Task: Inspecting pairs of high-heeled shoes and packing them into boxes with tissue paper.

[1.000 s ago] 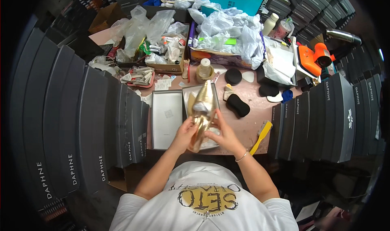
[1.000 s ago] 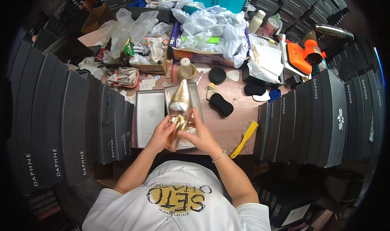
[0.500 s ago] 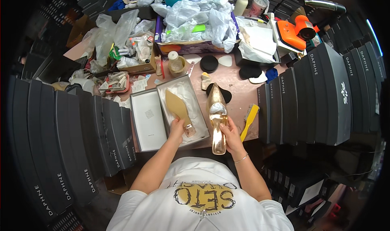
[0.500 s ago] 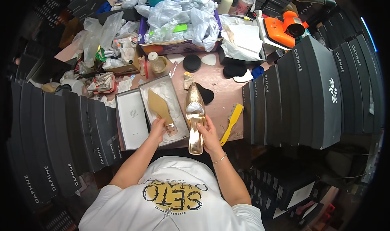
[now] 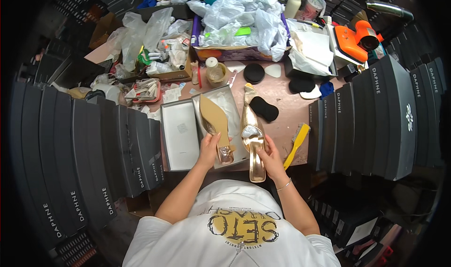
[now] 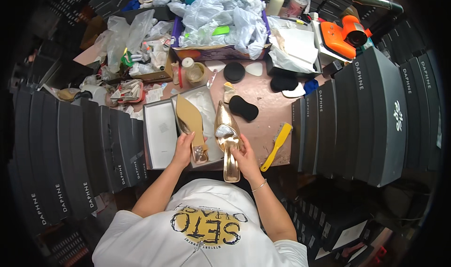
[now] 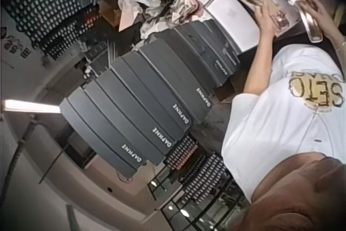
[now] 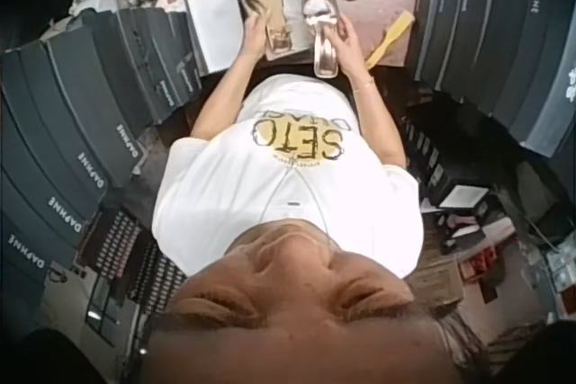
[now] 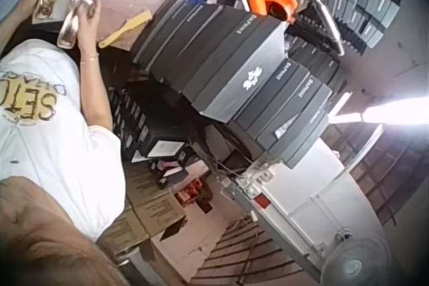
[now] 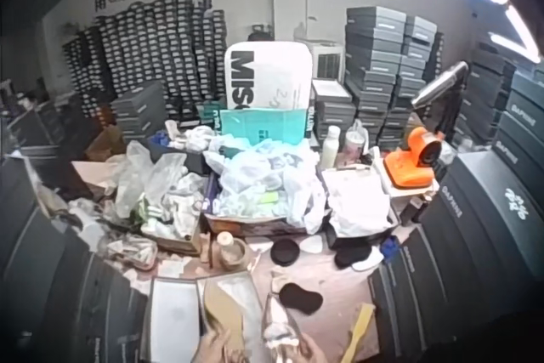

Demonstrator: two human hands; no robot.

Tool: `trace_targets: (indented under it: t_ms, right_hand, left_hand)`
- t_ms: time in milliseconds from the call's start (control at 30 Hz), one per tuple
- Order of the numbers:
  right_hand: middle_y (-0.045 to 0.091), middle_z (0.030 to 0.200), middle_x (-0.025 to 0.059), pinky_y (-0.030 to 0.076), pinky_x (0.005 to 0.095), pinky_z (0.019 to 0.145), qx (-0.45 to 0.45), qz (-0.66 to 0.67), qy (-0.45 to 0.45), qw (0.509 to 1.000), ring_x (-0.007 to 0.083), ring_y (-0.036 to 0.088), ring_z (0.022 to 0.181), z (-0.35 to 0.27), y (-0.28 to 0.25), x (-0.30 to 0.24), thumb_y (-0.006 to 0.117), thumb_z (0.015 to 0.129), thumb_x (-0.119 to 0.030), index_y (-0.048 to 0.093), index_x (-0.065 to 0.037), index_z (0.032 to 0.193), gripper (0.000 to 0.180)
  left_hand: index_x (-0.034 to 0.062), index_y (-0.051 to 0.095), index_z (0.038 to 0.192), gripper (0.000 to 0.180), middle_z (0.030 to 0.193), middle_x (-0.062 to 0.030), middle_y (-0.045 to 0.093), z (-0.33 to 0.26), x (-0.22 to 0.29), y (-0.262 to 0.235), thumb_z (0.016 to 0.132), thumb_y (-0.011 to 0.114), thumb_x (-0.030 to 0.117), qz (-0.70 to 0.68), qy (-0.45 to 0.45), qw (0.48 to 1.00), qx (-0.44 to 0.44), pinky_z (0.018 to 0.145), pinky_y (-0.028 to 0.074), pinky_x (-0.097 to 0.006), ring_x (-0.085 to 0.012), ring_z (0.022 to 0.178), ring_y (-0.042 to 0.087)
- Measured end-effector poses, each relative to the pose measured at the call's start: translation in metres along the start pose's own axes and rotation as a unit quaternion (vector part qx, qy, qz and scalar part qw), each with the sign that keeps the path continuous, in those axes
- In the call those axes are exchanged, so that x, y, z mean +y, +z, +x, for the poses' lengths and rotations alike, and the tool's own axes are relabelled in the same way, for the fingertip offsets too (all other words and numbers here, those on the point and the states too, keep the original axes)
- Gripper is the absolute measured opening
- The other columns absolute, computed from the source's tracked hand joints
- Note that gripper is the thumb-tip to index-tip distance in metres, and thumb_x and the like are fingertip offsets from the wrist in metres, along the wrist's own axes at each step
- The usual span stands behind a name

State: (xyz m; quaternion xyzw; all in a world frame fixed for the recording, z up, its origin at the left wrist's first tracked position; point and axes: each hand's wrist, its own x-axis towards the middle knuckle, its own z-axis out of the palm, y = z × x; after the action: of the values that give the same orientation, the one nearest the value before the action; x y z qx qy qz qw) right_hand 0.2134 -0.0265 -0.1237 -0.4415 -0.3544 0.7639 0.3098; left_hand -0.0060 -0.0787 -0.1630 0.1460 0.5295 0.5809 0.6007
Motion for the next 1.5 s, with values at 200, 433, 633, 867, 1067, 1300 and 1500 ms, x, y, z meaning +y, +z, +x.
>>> trace_targets:
  t_ms: [200,433,633,867,1067,1300,1500]
  right_hand:
    - [0.056,0.11,0.0167,0.046,0.0342,0.085,-0.019,-0.403,-0.159,0.901,0.0238,0.056,0.098,0.067,0.017,-0.005,0.061,0.084,-0.006,0.045,0.001,0.129,0.048]
    - [0.046,0.128,0.0224,0.037,0.0439,0.099,-0.041,-0.731,-0.206,0.649,0.0381,0.045,0.118,0.155,-0.041,-0.022,0.075,0.07,-0.018,0.047,-0.004,0.124,0.062]
    - [0.051,0.113,0.0168,0.042,0.0416,0.089,0.0,-0.558,-0.252,0.79,0.0358,0.051,0.103,0.148,-0.03,-0.019,0.064,0.071,-0.005,0.049,-0.001,0.118,0.05]
    - [0.052,0.106,0.0128,0.045,0.0371,0.081,-0.301,-0.475,-0.364,0.743,0.0293,0.054,0.093,0.051,0.099,-0.062,0.066,0.067,-0.006,0.061,-0.011,0.116,0.05]
    - [0.052,0.094,0.0059,0.044,0.0338,0.066,-0.313,-0.503,-0.425,0.684,0.0239,0.052,0.082,0.051,0.134,-0.044,0.066,0.062,-0.002,0.066,-0.012,0.108,0.046]
    - [0.051,0.096,0.0083,0.045,0.0363,0.081,-0.308,-0.533,-0.342,0.71,0.0258,0.054,0.089,0.015,0.102,-0.054,0.063,0.067,-0.002,0.066,-0.01,0.104,0.037]
    - [0.051,0.098,0.0114,0.047,0.0343,0.078,-0.125,-0.451,-0.312,0.827,0.0285,0.055,0.087,0.004,0.092,-0.076,0.061,0.071,0.006,0.064,-0.009,0.111,0.043]
  left_hand:
    - [0.0002,0.045,0.121,0.034,0.106,-0.0161,0.059,-0.044,0.092,-0.001,0.099,0.041,0.026,-0.02,0.077,0.995,-0.06,0.08,0.052,-0.034,-0.0207,0.088,0.063]
    - [-0.0018,0.044,0.122,0.041,0.109,-0.0158,0.057,-0.058,0.103,0.004,0.099,0.04,0.032,-0.057,0.083,0.99,-0.099,0.081,0.051,-0.032,-0.0187,0.091,0.061]
    - [-0.0016,0.045,0.121,0.043,0.104,-0.0133,0.057,-0.047,0.095,-0.01,0.099,0.038,0.035,-0.064,0.067,0.992,-0.089,0.079,0.05,-0.029,-0.0155,0.087,0.059]
    - [-0.0004,0.044,0.128,0.062,0.114,-0.0109,0.058,-0.029,0.083,-0.021,0.098,0.025,0.051,-0.091,0.003,0.99,-0.109,0.087,0.049,-0.03,-0.0171,0.102,0.059]
    - [0.0018,0.038,0.134,0.047,0.122,-0.0115,0.053,-0.029,0.086,-0.026,0.1,0.034,0.034,-0.21,-0.055,0.97,-0.114,0.09,0.047,-0.029,-0.0172,0.109,0.055]
    - [-0.0029,0.046,0.121,0.051,0.108,-0.0196,0.061,-0.036,0.096,-0.013,0.099,0.035,0.042,-0.217,-0.056,0.971,-0.087,0.083,0.054,-0.035,-0.0227,0.102,0.062]
    - [-0.0012,0.053,0.114,0.048,0.1,-0.0145,0.063,-0.033,0.133,-0.002,0.097,0.041,0.042,-0.107,0.021,0.991,-0.073,0.074,0.054,-0.028,-0.0177,0.082,0.065]
